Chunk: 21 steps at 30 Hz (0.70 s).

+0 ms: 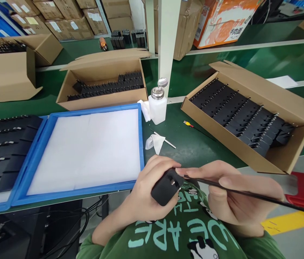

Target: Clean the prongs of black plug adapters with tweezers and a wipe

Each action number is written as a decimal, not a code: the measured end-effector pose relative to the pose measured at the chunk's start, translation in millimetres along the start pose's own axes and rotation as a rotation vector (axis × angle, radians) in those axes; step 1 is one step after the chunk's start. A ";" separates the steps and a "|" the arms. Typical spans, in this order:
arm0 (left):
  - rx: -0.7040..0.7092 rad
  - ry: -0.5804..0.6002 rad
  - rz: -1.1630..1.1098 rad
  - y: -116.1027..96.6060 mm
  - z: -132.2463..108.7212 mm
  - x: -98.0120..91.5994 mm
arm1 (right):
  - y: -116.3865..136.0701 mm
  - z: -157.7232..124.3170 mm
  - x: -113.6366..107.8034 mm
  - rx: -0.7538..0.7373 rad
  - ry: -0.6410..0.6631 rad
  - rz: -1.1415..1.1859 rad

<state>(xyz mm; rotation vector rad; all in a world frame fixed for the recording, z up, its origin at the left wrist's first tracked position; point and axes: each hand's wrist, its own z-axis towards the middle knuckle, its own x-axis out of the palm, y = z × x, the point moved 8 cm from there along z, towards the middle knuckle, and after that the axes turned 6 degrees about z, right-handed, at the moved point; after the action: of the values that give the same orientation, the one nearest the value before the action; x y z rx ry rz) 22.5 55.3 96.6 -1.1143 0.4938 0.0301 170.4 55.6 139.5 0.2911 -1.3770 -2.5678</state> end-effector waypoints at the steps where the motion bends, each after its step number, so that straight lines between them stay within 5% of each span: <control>1: 0.000 0.000 -0.002 -0.1 0.1 0.1 | 3.2 2.1 2.4 -0.027 0.016 0.017; 3: 0.008 -0.004 -0.005 -0.7 0.3 -0.5 | 4.7 3.9 -1.7 -0.053 -0.029 0.044; 5: 0.009 -0.018 -0.002 -0.5 0.5 -2.7 | -4.3 -0.2 -22.2 -0.044 -0.211 0.019; 7: -0.001 -0.047 0.009 1.1 0.5 -6.7 | -32.3 -9.0 -44.3 0.105 -0.340 -0.133; 10: -0.019 -0.106 0.040 5.0 0.5 -13.6 | -100.0 -22.2 -54.8 0.509 -0.114 -0.505; 12: -0.028 -0.132 0.066 7.7 0.8 -16.1 | -127.2 -26.7 -55.3 0.619 0.011 -0.613; 15: -0.036 -0.125 0.095 11.4 2.2 -14.4 | -116.7 -16.0 -44.4 0.544 -0.005 -0.548; 21: 0.011 -0.087 0.117 11.8 3.5 -6.6 | -61.2 10.8 27.8 0.607 0.201 0.233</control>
<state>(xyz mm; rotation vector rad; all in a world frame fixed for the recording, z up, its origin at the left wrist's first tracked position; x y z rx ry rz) 14.7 65.1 90.4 -1.0674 0.4804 0.1768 135.2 89.5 92.2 0.4359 -1.9425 -1.8316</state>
